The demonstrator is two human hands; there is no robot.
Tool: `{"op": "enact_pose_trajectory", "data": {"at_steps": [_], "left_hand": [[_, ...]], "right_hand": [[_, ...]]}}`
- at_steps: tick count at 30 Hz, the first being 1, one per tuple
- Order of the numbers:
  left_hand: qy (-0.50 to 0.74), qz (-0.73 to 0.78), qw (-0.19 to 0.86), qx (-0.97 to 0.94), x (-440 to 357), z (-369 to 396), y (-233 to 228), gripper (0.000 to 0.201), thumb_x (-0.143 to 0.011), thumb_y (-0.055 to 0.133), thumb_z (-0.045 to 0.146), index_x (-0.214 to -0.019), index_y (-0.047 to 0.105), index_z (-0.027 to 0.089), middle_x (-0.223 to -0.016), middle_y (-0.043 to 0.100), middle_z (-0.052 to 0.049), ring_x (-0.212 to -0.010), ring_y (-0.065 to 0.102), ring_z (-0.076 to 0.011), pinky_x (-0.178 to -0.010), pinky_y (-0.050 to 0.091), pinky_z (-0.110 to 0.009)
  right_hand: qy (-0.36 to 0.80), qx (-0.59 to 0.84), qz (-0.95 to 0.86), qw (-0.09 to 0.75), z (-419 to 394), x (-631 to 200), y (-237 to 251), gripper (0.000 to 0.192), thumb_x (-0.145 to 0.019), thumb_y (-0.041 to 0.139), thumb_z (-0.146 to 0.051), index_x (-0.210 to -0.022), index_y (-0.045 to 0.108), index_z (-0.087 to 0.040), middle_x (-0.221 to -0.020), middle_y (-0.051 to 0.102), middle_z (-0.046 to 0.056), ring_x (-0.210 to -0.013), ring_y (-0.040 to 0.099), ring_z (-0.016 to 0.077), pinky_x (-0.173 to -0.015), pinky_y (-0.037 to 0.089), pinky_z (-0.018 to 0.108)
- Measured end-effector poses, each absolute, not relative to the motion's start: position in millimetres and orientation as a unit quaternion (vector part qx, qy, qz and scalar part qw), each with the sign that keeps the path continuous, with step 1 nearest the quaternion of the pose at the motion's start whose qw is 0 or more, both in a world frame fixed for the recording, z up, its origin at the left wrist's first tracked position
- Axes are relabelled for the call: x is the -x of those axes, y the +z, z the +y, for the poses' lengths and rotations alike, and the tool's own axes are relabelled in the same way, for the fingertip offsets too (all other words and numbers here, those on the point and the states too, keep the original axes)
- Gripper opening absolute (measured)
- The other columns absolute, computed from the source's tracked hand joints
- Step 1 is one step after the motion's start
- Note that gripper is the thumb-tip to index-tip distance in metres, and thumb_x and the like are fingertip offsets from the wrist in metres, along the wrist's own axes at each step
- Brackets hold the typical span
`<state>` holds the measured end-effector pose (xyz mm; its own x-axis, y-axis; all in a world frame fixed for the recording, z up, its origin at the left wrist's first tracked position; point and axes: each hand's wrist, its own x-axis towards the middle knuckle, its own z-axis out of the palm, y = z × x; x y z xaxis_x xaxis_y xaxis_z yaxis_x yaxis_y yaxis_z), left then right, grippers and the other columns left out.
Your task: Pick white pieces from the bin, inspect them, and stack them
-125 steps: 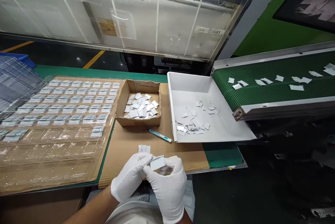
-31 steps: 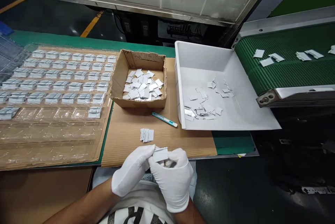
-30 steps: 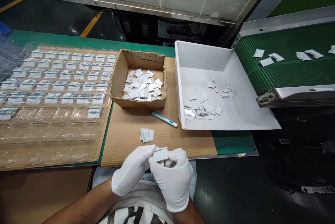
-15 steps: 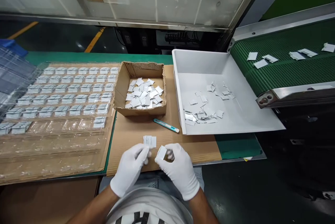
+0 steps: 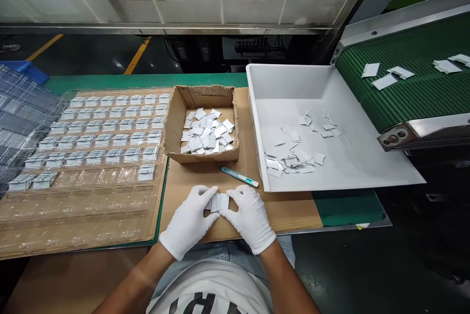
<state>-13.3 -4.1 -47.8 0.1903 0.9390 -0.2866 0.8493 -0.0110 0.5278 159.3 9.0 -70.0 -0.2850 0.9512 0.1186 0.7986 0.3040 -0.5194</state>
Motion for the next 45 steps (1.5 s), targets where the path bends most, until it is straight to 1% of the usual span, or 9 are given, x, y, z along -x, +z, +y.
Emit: {"op": "enact_pose_trajectory", "data": {"at_steps": [7,11,16,23,30,34,36,39,45], "left_hand": [[0.042,0.555,0.353,-0.752,23,16,-49,0.035,-0.080,0.070,0.026,-0.114,0.063,0.022,-0.105,0.057,-0.007,-0.084,0.063,-0.0209,-0.076,0.051,-0.032],[0.064,0.519,0.354,-0.776,26,23,-53,0.035,-0.081,0.071,0.034,-0.111,0.064,0.018,-0.101,0.058,-0.007,-0.083,0.061,-0.0212,-0.075,0.051,-0.032],[0.061,0.506,0.345,-0.788,28,23,-60,0.031,-0.076,0.072,0.026,-0.106,0.068,0.020,-0.100,0.059,-0.006,-0.085,0.062,-0.0211,-0.077,0.052,-0.032],[0.062,0.518,0.315,-0.793,26,22,-59,0.027,-0.074,0.072,0.024,-0.101,0.070,0.020,-0.095,0.062,-0.006,-0.082,0.063,-0.0202,-0.074,0.052,-0.030],[0.048,0.490,0.312,-0.812,27,27,-56,0.039,-0.080,0.071,0.042,-0.114,0.064,0.023,-0.104,0.064,-0.006,-0.090,0.065,-0.0223,-0.076,0.051,-0.032],[0.042,0.489,0.322,-0.810,31,23,-60,0.078,-0.065,0.085,0.034,-0.132,0.050,0.017,-0.109,0.066,-0.011,-0.097,0.064,-0.0276,-0.082,0.052,-0.037],[0.063,0.497,0.329,-0.800,35,20,-62,0.088,-0.063,0.086,0.024,-0.139,0.042,0.015,-0.116,0.065,-0.013,-0.097,0.065,-0.0254,-0.085,0.052,-0.036],[0.077,0.509,0.317,-0.796,38,19,-63,0.078,-0.071,0.079,0.023,-0.139,0.042,0.017,-0.112,0.068,-0.011,-0.089,0.066,-0.0226,-0.082,0.053,-0.035],[0.048,0.511,0.251,-0.821,36,19,-57,0.057,-0.079,0.070,0.036,-0.129,0.054,0.014,-0.101,0.073,-0.014,-0.090,0.069,-0.0319,-0.079,0.055,-0.043]], "right_hand": [[0.204,0.552,-0.787,0.188,16,-156,-66,0.037,-0.062,0.086,-0.046,-0.088,0.076,-0.022,-0.079,0.065,0.003,-0.077,0.061,0.0236,-0.068,0.044,0.032],[0.233,0.546,-0.786,0.172,19,-153,-61,0.033,-0.066,0.085,-0.042,-0.091,0.076,-0.021,-0.080,0.066,0.004,-0.079,0.061,0.0230,-0.070,0.044,0.032],[0.271,0.521,-0.796,0.147,27,-154,-55,0.029,-0.062,0.088,-0.034,-0.085,0.077,-0.020,-0.078,0.068,0.003,-0.078,0.062,0.0218,-0.071,0.045,0.032],[0.257,0.504,-0.813,0.134,27,-158,-53,0.039,-0.061,0.088,-0.027,-0.096,0.074,-0.019,-0.085,0.069,0.005,-0.084,0.063,0.0238,-0.076,0.045,0.033],[0.272,0.503,-0.811,0.125,24,-156,-53,0.030,-0.075,0.079,-0.042,-0.092,0.076,-0.018,-0.077,0.067,0.005,-0.076,0.061,0.0210,-0.070,0.044,0.031],[0.274,0.513,-0.804,0.124,27,-155,-54,0.041,-0.067,0.084,-0.034,-0.103,0.073,-0.018,-0.084,0.068,0.005,-0.081,0.061,0.0224,-0.073,0.045,0.032],[0.270,0.508,-0.809,0.118,29,-154,-54,0.039,-0.065,0.085,-0.029,-0.101,0.073,-0.018,-0.081,0.067,0.004,-0.078,0.060,0.0222,-0.070,0.043,0.031],[0.265,0.497,-0.819,0.112,30,-153,-55,0.032,-0.066,0.085,-0.034,-0.092,0.074,-0.018,-0.076,0.064,0.003,-0.075,0.059,0.0211,-0.067,0.040,0.030],[0.250,0.461,-0.844,0.114,34,-146,-57,0.025,-0.070,0.080,-0.040,-0.079,0.072,-0.018,-0.069,0.062,0.003,-0.068,0.056,0.0199,-0.062,0.036,0.029]]}}
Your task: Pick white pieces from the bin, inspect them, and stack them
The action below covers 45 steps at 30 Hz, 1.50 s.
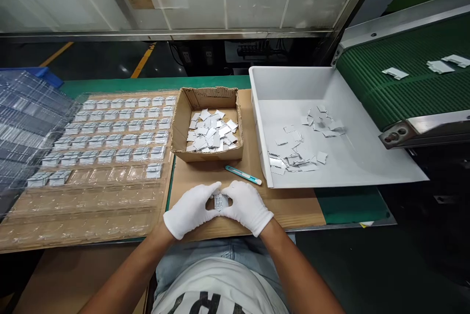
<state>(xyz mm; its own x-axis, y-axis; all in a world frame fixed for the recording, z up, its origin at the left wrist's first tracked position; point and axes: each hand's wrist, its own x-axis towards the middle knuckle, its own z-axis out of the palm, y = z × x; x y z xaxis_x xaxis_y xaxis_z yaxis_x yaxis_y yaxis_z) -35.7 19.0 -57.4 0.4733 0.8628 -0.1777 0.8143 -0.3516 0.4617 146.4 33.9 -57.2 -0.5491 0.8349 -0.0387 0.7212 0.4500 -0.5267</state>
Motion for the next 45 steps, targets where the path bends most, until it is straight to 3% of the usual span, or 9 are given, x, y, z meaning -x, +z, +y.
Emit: {"op": "enact_pose_trajectory", "data": {"at_steps": [5,10,13,15,18,20,26,31,45], "left_hand": [[0.109,0.507,0.301,-0.800,41,14,-60,0.057,-0.076,0.065,0.020,-0.131,0.052,0.012,-0.103,0.073,-0.016,-0.091,0.070,-0.0308,-0.081,0.057,-0.046],[0.302,0.502,0.531,-0.612,38,2,-58,0.064,-0.069,0.072,0.019,-0.129,0.052,0.014,-0.114,0.070,-0.014,-0.091,0.070,-0.0213,-0.082,0.059,-0.036],[0.318,0.511,0.644,-0.472,30,-7,-41,0.081,-0.053,0.084,0.016,-0.128,0.054,0.013,-0.116,0.068,-0.013,-0.086,0.070,-0.0214,-0.078,0.060,-0.037],[0.310,0.516,0.687,-0.408,24,-12,-28,0.079,-0.047,0.086,0.014,-0.121,0.060,0.011,-0.105,0.072,-0.011,-0.083,0.070,-0.0222,-0.076,0.059,-0.037],[0.324,0.528,0.696,-0.362,14,-16,-17,0.045,-0.055,0.079,0.016,-0.099,0.072,0.011,-0.088,0.075,-0.007,-0.083,0.069,-0.0229,-0.078,0.056,-0.036],[0.330,0.541,0.686,-0.357,9,-17,-17,0.033,-0.057,0.075,0.015,-0.091,0.074,0.013,-0.084,0.076,-0.005,-0.083,0.069,-0.0226,-0.078,0.056,-0.034],[0.302,0.520,0.720,-0.348,8,-23,-19,0.056,-0.051,0.078,0.007,-0.107,0.071,0.012,-0.088,0.074,-0.005,-0.083,0.067,-0.0208,-0.076,0.054,-0.031],[0.275,0.523,0.747,-0.304,13,-29,-15,0.082,-0.049,0.082,0.007,-0.128,0.058,0.011,-0.094,0.073,-0.006,-0.082,0.068,-0.0208,-0.074,0.055,-0.032],[0.295,0.457,0.784,-0.298,12,-27,-6,0.044,-0.061,0.085,0.023,-0.102,0.071,0.013,-0.090,0.077,-0.005,-0.091,0.070,-0.0242,-0.078,0.055,-0.030]], "right_hand": [[0.233,0.447,-0.849,0.158,29,-144,-67,0.015,-0.071,0.072,-0.029,-0.078,0.069,-0.016,-0.072,0.063,0.006,-0.071,0.057,0.0231,-0.066,0.041,0.032],[0.248,0.448,-0.827,0.230,11,-149,-66,0.025,-0.072,0.068,-0.019,-0.096,0.064,-0.017,-0.089,0.069,0.007,-0.083,0.064,0.0224,-0.076,0.049,0.031],[0.260,0.459,-0.804,0.273,-3,-154,-48,0.028,-0.073,0.069,-0.021,-0.100,0.062,-0.019,-0.089,0.071,0.005,-0.079,0.066,0.0201,-0.073,0.051,0.029],[0.256,0.466,-0.793,0.299,-10,-156,-33,0.026,-0.072,0.069,-0.022,-0.097,0.063,-0.020,-0.086,0.071,0.005,-0.076,0.066,0.0204,-0.071,0.050,0.029],[0.237,0.486,-0.789,0.291,-16,-157,-15,0.021,-0.070,0.063,-0.017,-0.091,0.065,-0.021,-0.083,0.071,0.006,-0.075,0.066,0.0214,-0.071,0.050,0.030],[0.241,0.504,-0.790,0.253,-17,-157,-7,0.022,-0.067,0.060,-0.014,-0.086,0.066,-0.021,-0.080,0.070,0.005,-0.073,0.065,0.0216,-0.069,0.050,0.030],[0.317,0.528,-0.767,0.179,-16,-158,9,0.031,-0.064,0.064,-0.014,-0.092,0.070,-0.024,-0.082,0.071,0.003,-0.073,0.064,0.0211,-0.068,0.047,0.029],[0.377,0.538,-0.735,0.167,-12,-156,15,0.011,-0.065,0.073,-0.025,-0.074,0.067,-0.023,-0.068,0.065,-0.002,-0.060,0.058,0.0161,-0.058,0.042,0.026],[0.553,0.519,-0.631,0.161,-9,-161,-7,0.019,-0.063,0.079,-0.030,-0.072,0.066,-0.018,-0.061,0.057,-0.006,-0.057,0.049,0.0109,-0.051,0.037,0.020]]}}
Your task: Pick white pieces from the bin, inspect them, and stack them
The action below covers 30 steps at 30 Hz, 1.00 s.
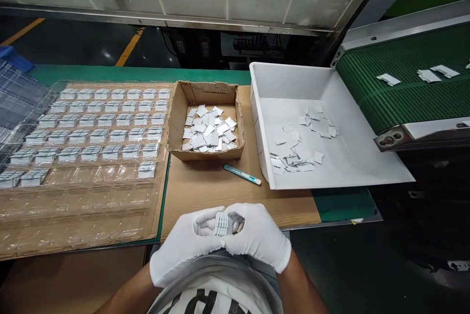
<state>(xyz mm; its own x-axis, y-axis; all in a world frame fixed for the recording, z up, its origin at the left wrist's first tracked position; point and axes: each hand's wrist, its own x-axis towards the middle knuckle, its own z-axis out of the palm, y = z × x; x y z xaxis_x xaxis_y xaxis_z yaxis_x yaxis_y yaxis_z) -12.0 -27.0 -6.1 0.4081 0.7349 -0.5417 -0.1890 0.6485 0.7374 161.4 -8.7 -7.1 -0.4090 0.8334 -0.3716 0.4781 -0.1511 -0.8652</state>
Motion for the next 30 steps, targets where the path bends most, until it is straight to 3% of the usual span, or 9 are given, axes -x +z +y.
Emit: {"op": "enact_pose_trajectory", "data": {"at_steps": [10,14,18,24,30], "left_hand": [[0.304,0.455,0.783,-0.297,10,-28,-4,0.044,-0.060,0.087,0.021,-0.101,0.072,0.015,-0.087,0.077,-0.003,-0.091,0.071,-0.0240,-0.079,0.056,-0.029],[0.314,0.476,0.751,-0.331,9,-31,-12,0.052,-0.060,0.087,0.024,-0.109,0.071,0.014,-0.096,0.078,-0.006,-0.096,0.071,-0.0266,-0.080,0.057,-0.032],[0.314,0.531,0.694,-0.371,9,-33,-17,0.064,-0.055,0.090,0.025,-0.115,0.069,0.015,-0.101,0.078,-0.007,-0.095,0.072,-0.0274,-0.082,0.058,-0.034],[0.301,0.504,0.663,-0.464,16,-31,-17,0.059,-0.057,0.090,0.027,-0.113,0.071,0.024,-0.103,0.078,0.000,-0.095,0.071,-0.0244,-0.087,0.055,-0.031],[0.283,0.508,0.640,-0.502,19,-34,-20,0.062,-0.058,0.089,0.032,-0.117,0.070,0.025,-0.106,0.076,-0.001,-0.095,0.069,-0.0260,-0.088,0.054,-0.032]], "right_hand": [[0.570,0.500,-0.631,0.165,-7,-164,-11,0.026,-0.063,0.081,-0.034,-0.074,0.065,-0.017,-0.062,0.051,-0.007,-0.057,0.043,0.0095,-0.051,0.034,0.020],[0.576,0.485,-0.630,0.191,-8,-165,-17,0.023,-0.064,0.081,-0.029,-0.079,0.067,-0.018,-0.066,0.060,-0.005,-0.061,0.053,0.0119,-0.056,0.042,0.021],[0.539,0.491,-0.640,0.243,-12,-167,-25,0.035,-0.061,0.083,-0.025,-0.093,0.070,-0.018,-0.082,0.071,0.000,-0.075,0.065,0.0182,-0.070,0.051,0.026],[0.525,0.487,-0.657,0.237,-12,-171,-24,0.038,-0.058,0.083,-0.024,-0.093,0.070,-0.019,-0.083,0.074,0.000,-0.075,0.068,0.0193,-0.071,0.052,0.027],[0.522,0.478,-0.668,0.231,-12,-171,-24,0.037,-0.058,0.081,-0.024,-0.092,0.067,-0.019,-0.082,0.073,0.001,-0.074,0.068,0.0192,-0.071,0.052,0.027]]}}
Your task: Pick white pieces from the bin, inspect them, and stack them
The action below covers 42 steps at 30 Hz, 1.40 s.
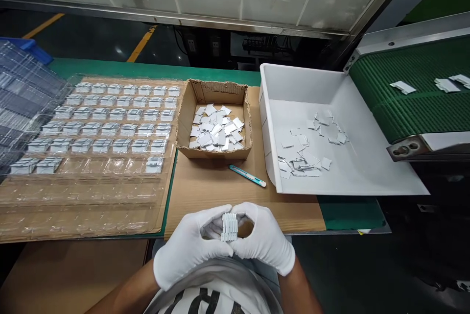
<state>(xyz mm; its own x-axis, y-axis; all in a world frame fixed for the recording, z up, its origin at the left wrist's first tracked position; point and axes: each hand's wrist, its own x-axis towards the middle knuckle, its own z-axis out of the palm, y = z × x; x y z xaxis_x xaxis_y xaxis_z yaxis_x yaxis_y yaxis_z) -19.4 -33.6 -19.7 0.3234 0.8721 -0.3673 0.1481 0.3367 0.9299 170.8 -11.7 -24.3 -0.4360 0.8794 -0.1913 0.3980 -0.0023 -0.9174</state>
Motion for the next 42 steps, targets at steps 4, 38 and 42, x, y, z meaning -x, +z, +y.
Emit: {"op": "enact_pose_trajectory", "data": {"at_steps": [4,38,42], "left_hand": [[0.310,0.491,0.669,-0.464,17,-36,-18,0.067,-0.057,0.088,0.029,-0.121,0.068,0.024,-0.111,0.074,-0.003,-0.100,0.067,-0.0269,-0.091,0.053,-0.034],[0.351,0.361,0.856,-0.119,5,-41,-26,0.038,-0.067,0.080,0.046,-0.075,0.068,0.011,-0.071,0.056,-0.003,-0.065,0.051,-0.0142,-0.065,0.043,-0.029],[0.346,0.357,0.858,-0.129,6,-39,-26,0.037,-0.071,0.078,0.045,-0.082,0.072,0.010,-0.079,0.062,-0.007,-0.069,0.054,-0.0149,-0.064,0.043,-0.027]], "right_hand": [[0.452,0.464,-0.709,0.279,-14,-167,-29,0.028,-0.060,0.075,-0.024,-0.085,0.066,-0.020,-0.076,0.069,0.000,-0.066,0.065,0.0172,-0.064,0.051,0.026],[0.453,0.545,-0.666,0.234,-21,-157,-9,0.040,-0.056,0.083,-0.018,-0.094,0.071,-0.023,-0.083,0.071,-0.001,-0.074,0.066,0.0172,-0.069,0.050,0.026],[0.460,0.544,-0.665,0.224,-19,-156,-9,0.036,-0.056,0.082,-0.016,-0.089,0.072,-0.024,-0.082,0.070,-0.003,-0.074,0.065,0.0163,-0.068,0.049,0.025]]}}
